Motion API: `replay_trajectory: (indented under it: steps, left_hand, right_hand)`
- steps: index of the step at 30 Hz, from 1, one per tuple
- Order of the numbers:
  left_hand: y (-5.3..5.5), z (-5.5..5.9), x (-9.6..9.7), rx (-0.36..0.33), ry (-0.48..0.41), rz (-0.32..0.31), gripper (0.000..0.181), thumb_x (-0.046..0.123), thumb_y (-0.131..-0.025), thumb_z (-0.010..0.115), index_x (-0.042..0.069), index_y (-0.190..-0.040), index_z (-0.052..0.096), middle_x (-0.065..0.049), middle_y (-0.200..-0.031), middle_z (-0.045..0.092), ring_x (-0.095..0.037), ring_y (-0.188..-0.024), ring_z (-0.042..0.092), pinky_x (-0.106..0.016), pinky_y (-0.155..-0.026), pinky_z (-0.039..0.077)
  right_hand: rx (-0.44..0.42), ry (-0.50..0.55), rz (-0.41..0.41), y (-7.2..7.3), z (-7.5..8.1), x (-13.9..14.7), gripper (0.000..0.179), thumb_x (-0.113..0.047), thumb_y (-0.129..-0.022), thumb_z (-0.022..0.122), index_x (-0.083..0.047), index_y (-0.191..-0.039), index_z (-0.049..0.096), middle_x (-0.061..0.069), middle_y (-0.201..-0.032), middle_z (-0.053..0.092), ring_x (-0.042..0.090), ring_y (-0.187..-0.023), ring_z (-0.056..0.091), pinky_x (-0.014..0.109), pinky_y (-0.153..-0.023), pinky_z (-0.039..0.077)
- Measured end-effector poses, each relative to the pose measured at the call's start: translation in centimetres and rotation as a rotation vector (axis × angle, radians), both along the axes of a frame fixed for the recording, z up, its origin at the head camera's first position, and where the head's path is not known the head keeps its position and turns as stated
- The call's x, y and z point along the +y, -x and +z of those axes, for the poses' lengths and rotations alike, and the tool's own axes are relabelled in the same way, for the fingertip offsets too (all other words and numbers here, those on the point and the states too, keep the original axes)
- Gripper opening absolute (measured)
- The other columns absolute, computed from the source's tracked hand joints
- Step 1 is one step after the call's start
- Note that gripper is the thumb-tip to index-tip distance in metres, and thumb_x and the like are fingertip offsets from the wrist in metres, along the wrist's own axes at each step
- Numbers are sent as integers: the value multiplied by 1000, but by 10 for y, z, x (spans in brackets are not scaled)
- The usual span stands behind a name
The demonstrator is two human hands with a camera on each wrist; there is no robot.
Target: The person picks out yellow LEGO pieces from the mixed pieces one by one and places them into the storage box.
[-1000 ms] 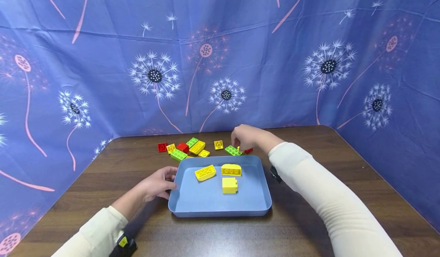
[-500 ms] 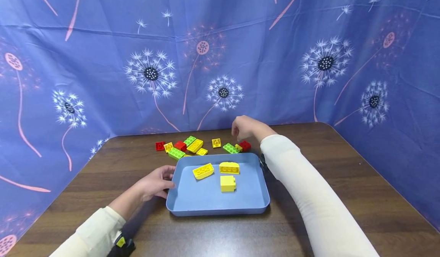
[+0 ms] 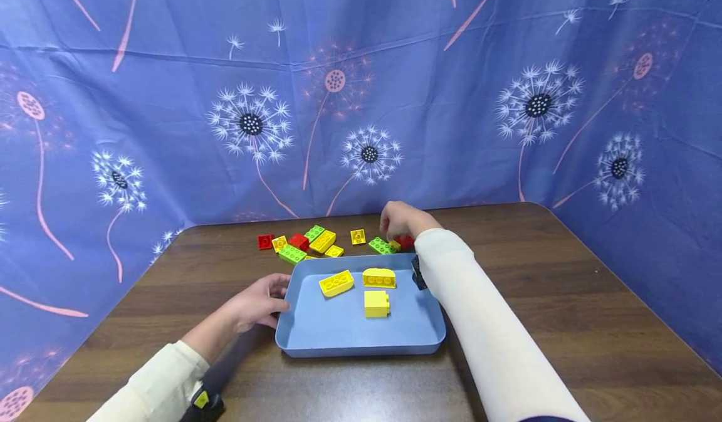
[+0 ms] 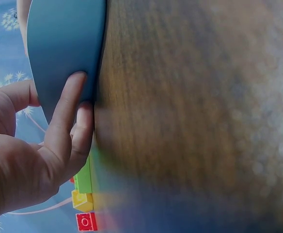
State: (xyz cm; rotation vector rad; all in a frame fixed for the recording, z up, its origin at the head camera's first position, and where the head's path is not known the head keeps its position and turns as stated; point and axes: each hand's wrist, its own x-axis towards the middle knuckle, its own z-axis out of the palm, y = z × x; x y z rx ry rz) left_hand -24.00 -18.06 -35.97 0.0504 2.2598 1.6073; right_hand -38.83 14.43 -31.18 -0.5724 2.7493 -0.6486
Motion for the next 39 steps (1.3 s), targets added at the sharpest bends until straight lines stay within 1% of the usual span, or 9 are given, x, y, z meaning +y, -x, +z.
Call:
replay_trajectory:
  steps: [3,7,10,16,19,22,26,33,39]
  left_hand:
    - [0,1,1,-2,2,1,62,-7,-81,64,-4,-138,41,-22,-111,52,-32,-88,63,-50,-66,59]
    - [1,1,1,-2,-2,1,63,-8,-80,64,-4,-138,41,-22,-111,52,-31,-86,63,-50,-65,59]
    - [1,1,2,-1,-6,-2,63,-8,-80,64,-4,-138,41,-22,-111,52,-32,-86,63,-50,-65,59]
    - [2,0,3,1,-12,-8,63,-8,-80,64,-5,-138,41,-23,-111,52,-31,-87,64,-50,-66,59]
    - [2,0,3,3,-17,-9,63,-9,-79,63,-6,-138,40,-23,-111,52,-31,-87,64,-50,-66,59]
    - [1,1,2,1,-14,-6,63,-9,-79,63,-5,-138,41,-23,-111,53,-31,-87,63,-50,-66,59]
    - [1,0,2,2,-11,-7,62,-9,-80,63,-5,-138,41,-23,-111,53,-31,-87,63,-50,-66,59]
    - [1,1,2,-1,-17,-7,61,-9,-80,63,-6,-137,41,-23,-110,52,-32,-86,63,-50,-66,59]
    - [1,0,1,-3,-10,-3,61,-9,-81,64,-5,-137,41,-23,-110,52,-32,-87,64,-50,-66,59]
  right_hand:
    - [-48,-14,-33,0,-2,-1,23,6,-80,72,0,-103,72,11,-100,68,24,-80,62,35,-69,58]
    - [-81,-67,-39,0,-1,-2,24,3,-82,72,-1,-105,71,12,-103,68,24,-82,64,37,-71,59]
    - [-87,-117,-28,0,0,-3,25,1,-82,72,-1,-108,71,11,-102,68,24,-84,65,38,-72,59]
    - [-54,-210,-31,-2,1,-4,29,4,-78,73,-3,-107,72,9,-100,68,24,-86,62,38,-74,58]
    - [-84,-199,-49,-2,-1,-5,31,5,-78,73,-3,-107,72,9,-99,67,22,-79,62,36,-70,58]
    - [-129,-164,-65,-1,-4,-6,30,7,-79,70,-3,-107,71,10,-98,66,22,-74,62,34,-67,58]
    - [-160,-147,-86,-1,-8,-6,29,8,-80,68,-4,-107,70,10,-98,66,22,-77,61,33,-67,57]
    - [-151,-192,-89,1,-9,-4,29,11,-81,67,-5,-104,71,11,-99,66,23,-77,63,34,-68,58]
    - [-142,-182,-89,3,-12,-1,27,13,-80,67,-5,-100,71,12,-101,65,23,-77,65,34,-68,59]
